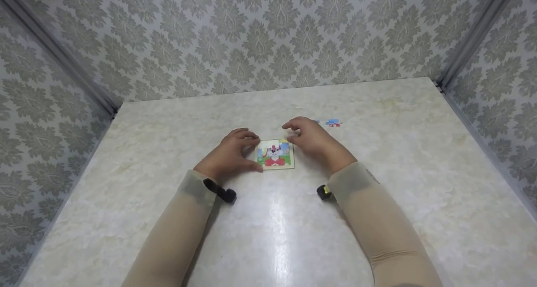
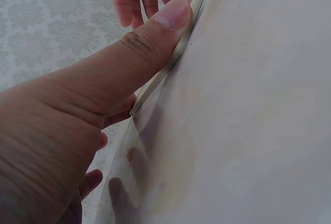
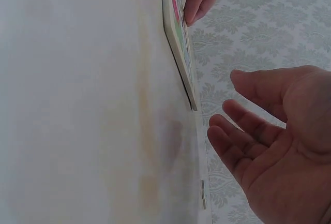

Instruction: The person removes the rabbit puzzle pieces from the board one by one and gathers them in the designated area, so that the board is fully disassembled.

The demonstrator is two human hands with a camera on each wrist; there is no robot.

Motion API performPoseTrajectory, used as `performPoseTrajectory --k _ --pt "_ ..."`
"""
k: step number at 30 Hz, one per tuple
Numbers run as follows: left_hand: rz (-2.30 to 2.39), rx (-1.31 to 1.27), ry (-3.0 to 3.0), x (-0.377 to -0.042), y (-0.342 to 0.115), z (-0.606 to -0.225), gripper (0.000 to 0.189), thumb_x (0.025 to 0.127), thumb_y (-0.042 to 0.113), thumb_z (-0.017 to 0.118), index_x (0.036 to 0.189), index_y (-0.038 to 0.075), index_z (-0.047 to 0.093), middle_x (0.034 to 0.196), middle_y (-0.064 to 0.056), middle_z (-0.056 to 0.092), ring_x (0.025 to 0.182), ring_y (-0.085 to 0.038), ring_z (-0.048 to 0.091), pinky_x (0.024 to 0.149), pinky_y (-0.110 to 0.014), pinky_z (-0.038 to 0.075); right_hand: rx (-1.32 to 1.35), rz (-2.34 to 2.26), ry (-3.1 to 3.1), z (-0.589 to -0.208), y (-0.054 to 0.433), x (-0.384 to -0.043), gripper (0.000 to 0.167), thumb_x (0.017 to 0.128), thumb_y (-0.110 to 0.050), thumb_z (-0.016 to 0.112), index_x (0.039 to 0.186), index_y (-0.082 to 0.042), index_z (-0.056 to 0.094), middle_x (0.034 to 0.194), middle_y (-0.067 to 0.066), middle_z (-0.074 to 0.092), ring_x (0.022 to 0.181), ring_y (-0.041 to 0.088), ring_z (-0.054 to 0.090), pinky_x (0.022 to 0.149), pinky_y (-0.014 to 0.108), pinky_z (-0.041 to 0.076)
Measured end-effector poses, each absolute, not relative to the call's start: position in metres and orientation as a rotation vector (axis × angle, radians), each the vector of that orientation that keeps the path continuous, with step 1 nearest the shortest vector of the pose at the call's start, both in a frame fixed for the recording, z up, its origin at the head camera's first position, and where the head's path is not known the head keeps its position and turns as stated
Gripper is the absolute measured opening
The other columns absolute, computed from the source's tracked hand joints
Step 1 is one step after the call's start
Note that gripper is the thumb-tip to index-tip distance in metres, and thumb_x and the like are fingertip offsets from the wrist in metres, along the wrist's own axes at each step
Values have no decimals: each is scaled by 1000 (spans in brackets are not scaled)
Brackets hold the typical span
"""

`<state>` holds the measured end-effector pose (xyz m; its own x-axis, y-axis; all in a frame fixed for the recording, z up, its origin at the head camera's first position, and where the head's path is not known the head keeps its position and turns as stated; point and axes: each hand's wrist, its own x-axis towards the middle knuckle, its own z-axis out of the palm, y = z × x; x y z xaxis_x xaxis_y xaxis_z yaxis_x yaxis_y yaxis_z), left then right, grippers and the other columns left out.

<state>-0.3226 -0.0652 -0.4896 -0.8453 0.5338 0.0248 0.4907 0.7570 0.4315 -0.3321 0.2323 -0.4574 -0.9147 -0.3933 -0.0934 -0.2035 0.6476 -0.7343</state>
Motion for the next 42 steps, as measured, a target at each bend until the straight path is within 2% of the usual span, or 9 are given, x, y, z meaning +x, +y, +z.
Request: performPoseTrajectory --k 4,10,16,27,33,36,42 --pt "682 828 2840 -321 -65 -490 95 82 63 98 159 16 68 164 -3 62 172 -29 35 145 -48 26 -548 -1038 2643 -460 228 -329 41 115 -12 63 155 -8 67 170 16 56 161 44 50 132 66 46" --pt "670 864 2849 -320 -65 -489 94 83 62 98 158 15 69 161 -3 63 172 -30 36 145 -49 26 -639 -872 2648 -465 223 -325 41 114 -15 65 154 -8 69 173 15 53 168 42 41 138 66 35" --pt "672 861 2852 -321 -65 -489 95 83 64 97 158 15 68 161 -3 63 172 -30 35 145 -49 25 -739 -786 2661 -468 220 -326 36 115 -12 64 149 -6 73 168 19 55 165 45 42 139 68 32" --pt "673 859 2850 -324 -67 -491 96 83 66 97 159 16 68 162 -2 63 172 -30 35 145 -50 27 -729 -784 2678 -470 217 -327 27 115 -11 64 138 -8 77 167 17 54 164 43 42 139 66 32" --pt "663 867 2859 -325 -67 -493 96 82 65 97 159 16 68 161 -2 64 172 -31 35 145 -49 27 -709 -795 2693 -470 216 -327 24 114 -13 67 135 -11 77 160 14 58 160 41 48 136 65 38" --pt "673 857 2852 -324 -67 -493 95 82 65 98 158 16 69 161 -3 63 172 -31 35 145 -49 27 -737 -775 2715 -471 217 -328 25 113 -13 68 136 -10 77 155 15 61 157 41 50 134 65 40" --pt "689 836 2828 -322 -68 -491 95 84 65 96 160 16 67 164 -3 61 173 -30 32 145 -50 26 -721 -829 2729 -473 220 -327 33 112 -13 69 145 -10 73 156 16 65 155 41 52 134 64 40"
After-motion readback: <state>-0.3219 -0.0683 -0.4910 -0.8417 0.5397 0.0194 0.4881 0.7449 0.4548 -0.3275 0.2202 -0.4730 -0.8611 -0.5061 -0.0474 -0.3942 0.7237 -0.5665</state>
